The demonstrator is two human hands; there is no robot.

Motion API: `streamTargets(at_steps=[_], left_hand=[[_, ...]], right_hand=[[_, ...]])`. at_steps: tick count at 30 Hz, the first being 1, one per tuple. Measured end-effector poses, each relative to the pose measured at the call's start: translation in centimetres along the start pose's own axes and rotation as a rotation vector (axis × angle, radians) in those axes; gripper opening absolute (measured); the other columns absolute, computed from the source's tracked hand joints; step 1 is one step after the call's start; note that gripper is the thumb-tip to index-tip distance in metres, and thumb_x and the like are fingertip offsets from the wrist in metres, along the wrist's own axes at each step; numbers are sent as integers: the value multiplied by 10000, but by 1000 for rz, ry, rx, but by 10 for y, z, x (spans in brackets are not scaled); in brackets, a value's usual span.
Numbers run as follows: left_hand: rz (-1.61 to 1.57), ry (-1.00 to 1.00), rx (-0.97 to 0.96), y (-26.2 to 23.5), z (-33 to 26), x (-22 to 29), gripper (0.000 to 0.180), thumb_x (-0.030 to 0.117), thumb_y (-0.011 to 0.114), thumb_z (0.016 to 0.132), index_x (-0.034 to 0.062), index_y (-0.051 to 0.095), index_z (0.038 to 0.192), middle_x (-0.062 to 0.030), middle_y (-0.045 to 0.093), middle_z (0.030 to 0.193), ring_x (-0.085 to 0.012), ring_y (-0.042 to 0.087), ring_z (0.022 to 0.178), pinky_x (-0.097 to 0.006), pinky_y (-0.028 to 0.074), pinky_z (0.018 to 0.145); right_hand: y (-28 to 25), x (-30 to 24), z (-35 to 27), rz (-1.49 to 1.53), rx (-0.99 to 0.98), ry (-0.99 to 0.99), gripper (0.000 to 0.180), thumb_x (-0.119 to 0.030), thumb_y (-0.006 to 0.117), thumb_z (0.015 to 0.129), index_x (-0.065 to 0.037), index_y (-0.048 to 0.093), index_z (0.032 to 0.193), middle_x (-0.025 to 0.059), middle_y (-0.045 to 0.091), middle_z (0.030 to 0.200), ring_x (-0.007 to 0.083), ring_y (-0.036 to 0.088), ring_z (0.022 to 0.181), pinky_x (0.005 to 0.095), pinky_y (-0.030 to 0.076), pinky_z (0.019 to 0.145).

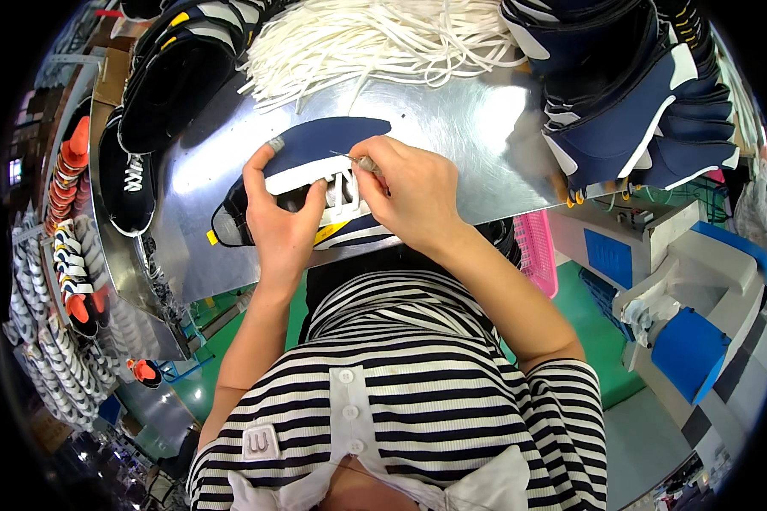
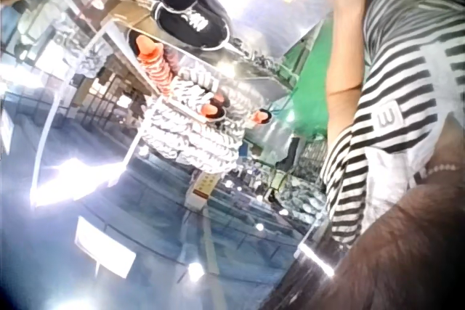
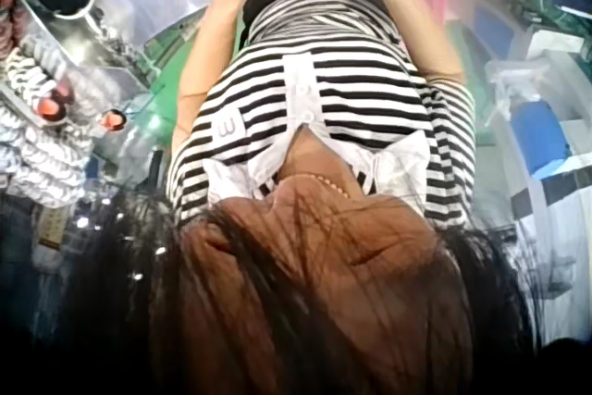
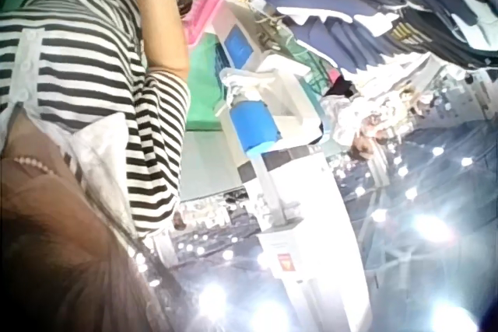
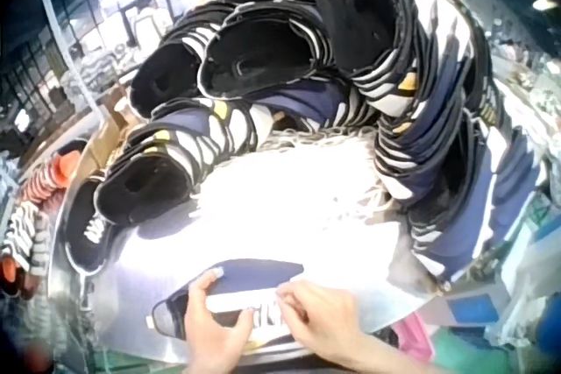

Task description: The person laces a blue and white sneaker with white shoelaces. They thread the laces through the eyelets, pull them tight, and tie a knot. The person then moves the finished shoe aside and picks up another shoe to repeat the process.

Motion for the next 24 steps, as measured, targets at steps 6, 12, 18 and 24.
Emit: streamTargets(at_steps=[6,12,18,24], left_hand=[[-744,-344,-406,3,-4,-5,589,-85,697,820,14,403,1320,-113,613,1126,-121,615,1016,-249,526,850],[-726,-471,-392,2,1,-10,523,-69,671,852,21,432,1308,-78,608,1070,-102,593,938,-247,504,840],[-782,-430,-469,8,-2,0,454,57,666,919,23,439,1310,-103,641,1050,-113,613,921,-244,503,796],[-573,-385,-365,13,17,-19,496,229,653,965,-1,417,1335,-131,679,885,-124,605,726,-235,495,662]], right_hand=[[1,16,0,44,90,114,137,-107,726,837,-95,693,969,35,676,758,166,623,549,276,455,508],[-5,-23,2,109,-82,-306,339,-29,745,730,-120,706,1054,33,649,736,179,615,583,293,450,506],[6,-29,5,77,-73,-322,242,-40,742,682,-127,691,901,36,617,704,225,606,576,344,457,502],[-9,-95,-44,530,-285,-483,75,-108,759,772,-138,713,824,2,591,663,181,582,525,292,406,452]])
Point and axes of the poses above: each hand's wrist, its own z-axis towards the middle knuckle, its own y-axis out of the palm, x = y × z, the point moved 8 cm from there along z, towards the middle knuckle
